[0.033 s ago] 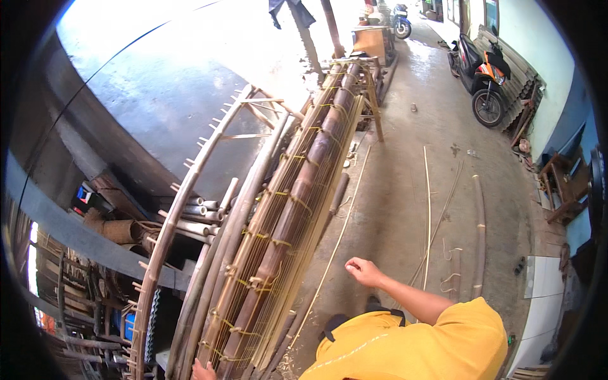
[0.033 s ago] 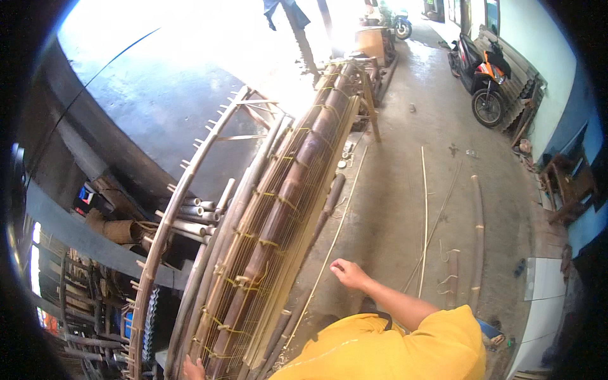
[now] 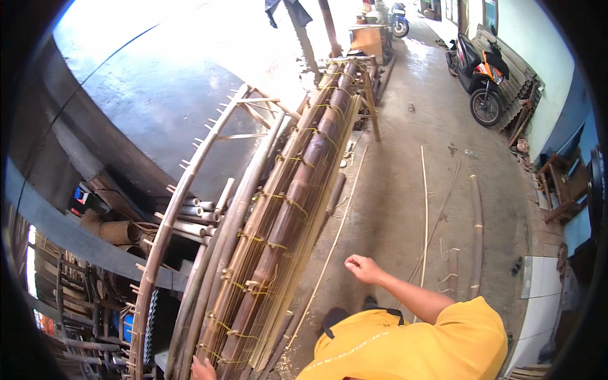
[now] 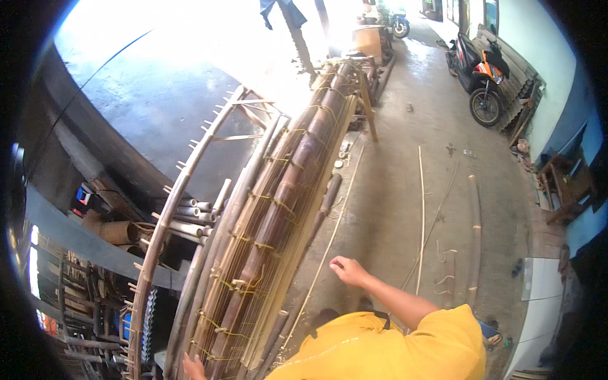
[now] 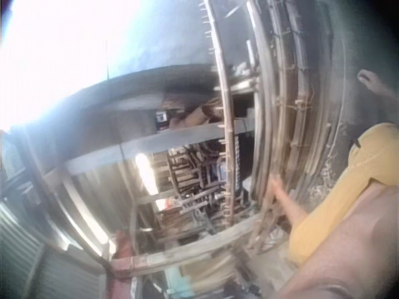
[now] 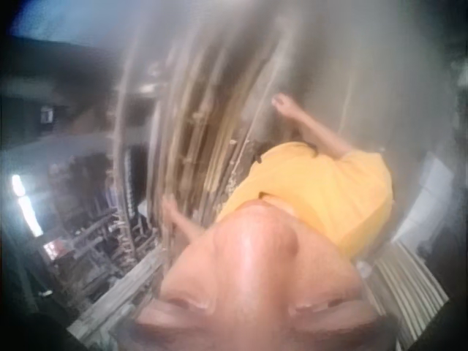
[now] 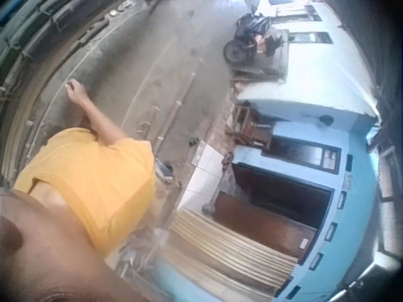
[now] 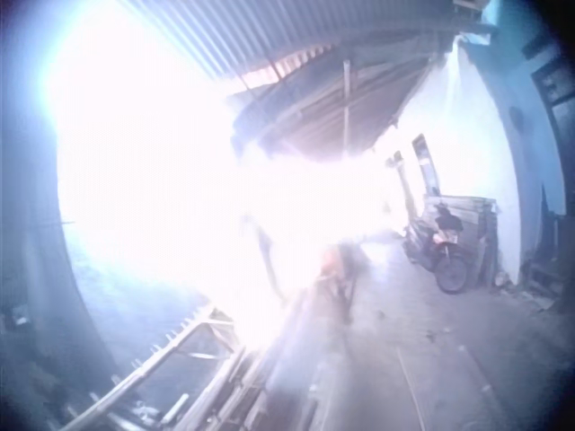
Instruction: The person selects thin bamboo strips from a stack, aligns them, and ties them onto a curved bamboo frame using yellow string. The person repeatedly wraps and knots the string to secure the strips in place.
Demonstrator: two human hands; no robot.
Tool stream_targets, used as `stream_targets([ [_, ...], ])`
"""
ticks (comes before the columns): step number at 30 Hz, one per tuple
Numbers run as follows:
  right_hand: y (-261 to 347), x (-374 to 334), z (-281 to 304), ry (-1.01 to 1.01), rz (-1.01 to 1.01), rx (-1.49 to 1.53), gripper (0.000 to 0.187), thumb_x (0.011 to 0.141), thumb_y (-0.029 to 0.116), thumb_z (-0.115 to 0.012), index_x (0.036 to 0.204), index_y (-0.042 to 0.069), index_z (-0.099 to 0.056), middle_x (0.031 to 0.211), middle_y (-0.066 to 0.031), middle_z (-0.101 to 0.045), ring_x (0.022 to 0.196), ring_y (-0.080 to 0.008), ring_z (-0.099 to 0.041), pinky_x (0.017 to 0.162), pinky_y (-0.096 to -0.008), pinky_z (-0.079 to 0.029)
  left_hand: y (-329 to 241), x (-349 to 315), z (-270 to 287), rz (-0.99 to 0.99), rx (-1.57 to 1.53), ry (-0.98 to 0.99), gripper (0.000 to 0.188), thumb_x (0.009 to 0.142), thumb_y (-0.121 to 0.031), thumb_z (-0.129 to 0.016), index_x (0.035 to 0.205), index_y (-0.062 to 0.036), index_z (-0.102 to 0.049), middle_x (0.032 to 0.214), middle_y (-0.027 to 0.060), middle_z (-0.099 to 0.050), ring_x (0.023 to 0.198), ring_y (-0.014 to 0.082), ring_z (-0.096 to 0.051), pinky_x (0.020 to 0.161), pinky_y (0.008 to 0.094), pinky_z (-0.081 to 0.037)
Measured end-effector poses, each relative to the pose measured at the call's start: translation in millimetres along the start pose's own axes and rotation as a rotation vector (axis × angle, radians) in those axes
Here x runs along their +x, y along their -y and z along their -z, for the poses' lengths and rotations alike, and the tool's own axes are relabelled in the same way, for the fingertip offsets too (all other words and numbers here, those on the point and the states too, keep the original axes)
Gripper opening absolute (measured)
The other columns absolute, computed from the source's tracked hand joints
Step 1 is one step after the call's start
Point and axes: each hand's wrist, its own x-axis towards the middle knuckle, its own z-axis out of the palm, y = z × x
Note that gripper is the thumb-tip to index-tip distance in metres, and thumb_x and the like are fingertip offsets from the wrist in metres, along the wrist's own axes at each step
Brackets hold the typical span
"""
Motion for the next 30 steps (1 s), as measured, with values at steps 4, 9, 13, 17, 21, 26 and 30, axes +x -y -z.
stream_targets([
  [4,-8.8,42.0,80.4,-0.103,-0.093,0.097,0.028,0.099,0.028,-0.060,0.108,0.003,-0.067,0.090,-0.0099,-0.069,0.081,-0.0187,-0.065,0.075,-0.0342,-0.053,-160.5,51.8,-22.9,-0.001,-0.348,-0.135,0.049,0.098,-0.028,-0.059,0.139,-0.0010,-0.054,0.127,0.0274,-0.057,0.118,0.0456,-0.054,0.098,0.0511,-0.044],
  [9,-26.1,129.3,156.6,-0.128,-0.118,0.220,0.022,0.101,0.023,-0.059,0.105,0.003,-0.067,0.081,0.0006,-0.062,0.070,-0.0070,-0.057,0.065,-0.0253,-0.050,-476.5,140.6,1.2,-0.328,-0.725,-0.177,0.040,0.099,-0.021,-0.060,0.132,0.0016,-0.060,0.120,0.0238,-0.064,0.112,0.0372,-0.062,0.096,0.0427,-0.049],
  [13,-33.6,204.0,225.6,-0.185,-0.138,0.261,0.020,0.102,0.020,-0.058,0.107,0.003,-0.066,0.085,0.0008,-0.063,0.071,-0.0073,-0.058,0.065,-0.0248,-0.050,-727.9,183.4,34.0,-0.543,-0.935,0.028,0.039,0.097,-0.017,-0.061,0.133,-0.0008,-0.060,0.116,0.0216,-0.067,0.106,0.0332,-0.067,0.090,0.0406,-0.053],
  [17,-51.9,275.5,298.4,-0.237,-0.163,0.162,0.020,0.102,0.019,-0.057,0.109,0.003,-0.066,0.089,-0.0011,-0.064,0.076,-0.0088,-0.060,0.068,-0.0252,-0.051,-928.5,238.1,9.2,-0.763,-0.999,0.005,0.043,0.097,-0.021,-0.062,0.134,-0.0001,-0.059,0.120,0.0216,-0.068,0.109,0.0301,-0.068,0.095,0.0371,-0.052],
  [21,-74.5,309.9,369.3,-0.344,-0.244,0.179,0.020,0.102,0.018,-0.056,0.110,0.002,-0.066,0.093,-0.0030,-0.066,0.079,-0.0105,-0.061,0.070,-0.0256,-0.053,-1104.4,262.9,32.3,-0.885,-1.040,0.080,0.036,0.097,-0.023,-0.061,0.125,-0.0011,-0.066,0.123,0.0207,-0.067,0.116,0.0353,-0.063,0.100,0.0403,-0.049],
  [26,-109.0,361.2,435.8,-0.524,-0.427,0.312,0.021,0.103,0.022,-0.055,0.109,0.005,-0.066,0.090,-0.0012,-0.064,0.072,-0.0081,-0.059,0.066,-0.0247,-0.051,-1238.7,332.6,-11.4,-0.905,-0.793,0.115,0.028,0.094,-0.015,-0.059,0.115,0.0018,-0.068,0.114,0.0240,-0.068,0.107,0.0405,-0.064,0.094,0.0448,-0.051],
  [30,-146.7,408.1,475.0,-0.531,-0.586,0.427,0.020,0.103,0.022,-0.055,0.108,0.007,-0.066,0.087,0.0003,-0.062,0.069,-0.0075,-0.056,0.063,-0.0244,-0.050,-1268.0,351.4,-20.8,-0.805,-0.603,0.270,0.023,0.092,-0.014,-0.062,0.110,-0.0017,-0.071,0.106,0.0205,-0.070,0.098,0.0389,-0.067,0.088,0.0439,-0.053],
])
